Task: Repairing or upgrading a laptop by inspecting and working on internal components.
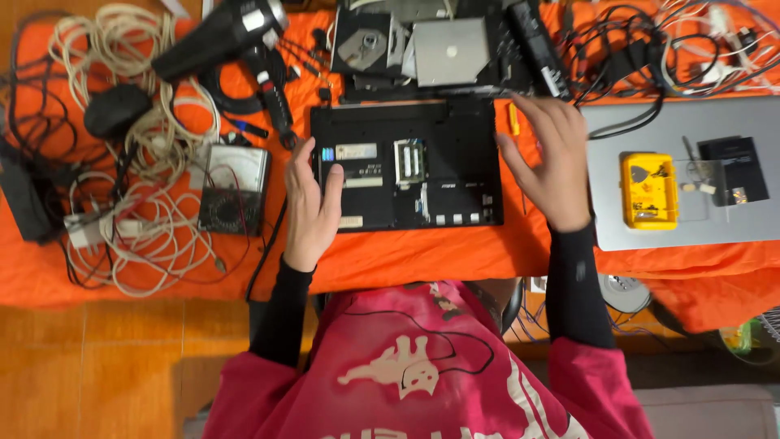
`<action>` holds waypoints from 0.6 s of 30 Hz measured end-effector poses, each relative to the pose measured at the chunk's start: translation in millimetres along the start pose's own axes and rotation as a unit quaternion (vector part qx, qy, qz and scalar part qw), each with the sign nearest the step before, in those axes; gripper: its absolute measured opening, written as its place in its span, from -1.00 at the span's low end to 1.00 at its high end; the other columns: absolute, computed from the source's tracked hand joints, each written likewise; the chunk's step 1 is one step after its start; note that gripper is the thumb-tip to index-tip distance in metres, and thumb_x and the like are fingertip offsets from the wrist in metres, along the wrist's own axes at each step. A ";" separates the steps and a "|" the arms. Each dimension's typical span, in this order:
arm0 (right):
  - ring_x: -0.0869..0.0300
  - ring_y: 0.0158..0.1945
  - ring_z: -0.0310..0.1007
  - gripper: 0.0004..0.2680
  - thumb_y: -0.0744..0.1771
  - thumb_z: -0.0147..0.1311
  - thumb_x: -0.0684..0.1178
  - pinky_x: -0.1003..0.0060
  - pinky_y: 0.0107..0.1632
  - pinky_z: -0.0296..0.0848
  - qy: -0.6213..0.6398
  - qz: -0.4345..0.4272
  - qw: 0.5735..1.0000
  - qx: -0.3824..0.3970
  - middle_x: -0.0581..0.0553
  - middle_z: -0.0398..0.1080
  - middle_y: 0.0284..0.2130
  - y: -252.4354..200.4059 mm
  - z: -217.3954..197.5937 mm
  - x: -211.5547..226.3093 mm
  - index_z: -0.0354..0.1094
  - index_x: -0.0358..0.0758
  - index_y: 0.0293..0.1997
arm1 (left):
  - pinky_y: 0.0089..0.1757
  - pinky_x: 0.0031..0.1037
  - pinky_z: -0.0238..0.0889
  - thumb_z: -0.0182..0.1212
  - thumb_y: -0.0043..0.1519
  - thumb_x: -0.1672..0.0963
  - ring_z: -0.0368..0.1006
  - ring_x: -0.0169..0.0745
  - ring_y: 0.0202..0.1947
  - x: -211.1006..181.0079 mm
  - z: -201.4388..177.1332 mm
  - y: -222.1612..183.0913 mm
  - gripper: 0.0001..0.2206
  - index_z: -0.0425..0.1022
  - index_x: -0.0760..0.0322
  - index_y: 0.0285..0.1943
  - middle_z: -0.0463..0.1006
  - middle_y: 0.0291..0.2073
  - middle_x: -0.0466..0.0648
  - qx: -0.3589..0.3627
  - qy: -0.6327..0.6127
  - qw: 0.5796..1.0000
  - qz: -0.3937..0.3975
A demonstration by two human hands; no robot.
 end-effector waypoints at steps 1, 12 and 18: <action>-0.13 0.28 0.30 -0.67 0.40 0.28 -0.13 0.04 0.34 0.26 0.015 -0.030 0.999 0.006 -0.25 0.37 0.19 16.6 9.9 -3.2 0.32 -0.32 0.31 | 0.35 -0.11 0.02 0.03 0.48 0.05 0.16 0.29 0.43 -16.4 -5.8 6.8 -0.50 0.12 0.50 0.48 0.23 0.39 0.33 -0.013 0.070 0.996 0.048; -0.13 0.29 0.24 -0.68 0.31 0.32 -0.10 0.03 0.28 0.21 -0.020 -0.042 0.999 -0.012 -0.25 0.30 0.24 53.6 124.5 -73.2 0.36 -0.19 0.16 | 0.25 -0.30 0.21 0.11 0.45 0.13 0.43 -0.05 0.25 -4.1 12.5 92.0 -0.71 0.38 0.41 0.26 0.53 0.20 0.13 -0.050 -0.048 0.988 0.138; -0.08 0.27 0.25 -0.84 0.34 0.33 -0.06 0.03 0.28 0.18 0.007 -0.019 1.000 -0.006 -0.18 0.36 0.18 50.7 131.7 -80.0 0.50 -0.14 -0.03 | 0.26 -0.38 0.19 0.04 0.45 0.16 0.41 -0.15 0.25 0.6 15.3 76.8 -0.71 0.35 0.41 0.31 0.54 0.15 0.09 -0.001 -0.154 0.983 0.105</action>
Point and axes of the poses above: each hand's wrist, its own y-axis towards the middle knuckle, its own z-axis out of the palm, x = y × z, the point moved 4 cm from there along y, towards the middle knuckle
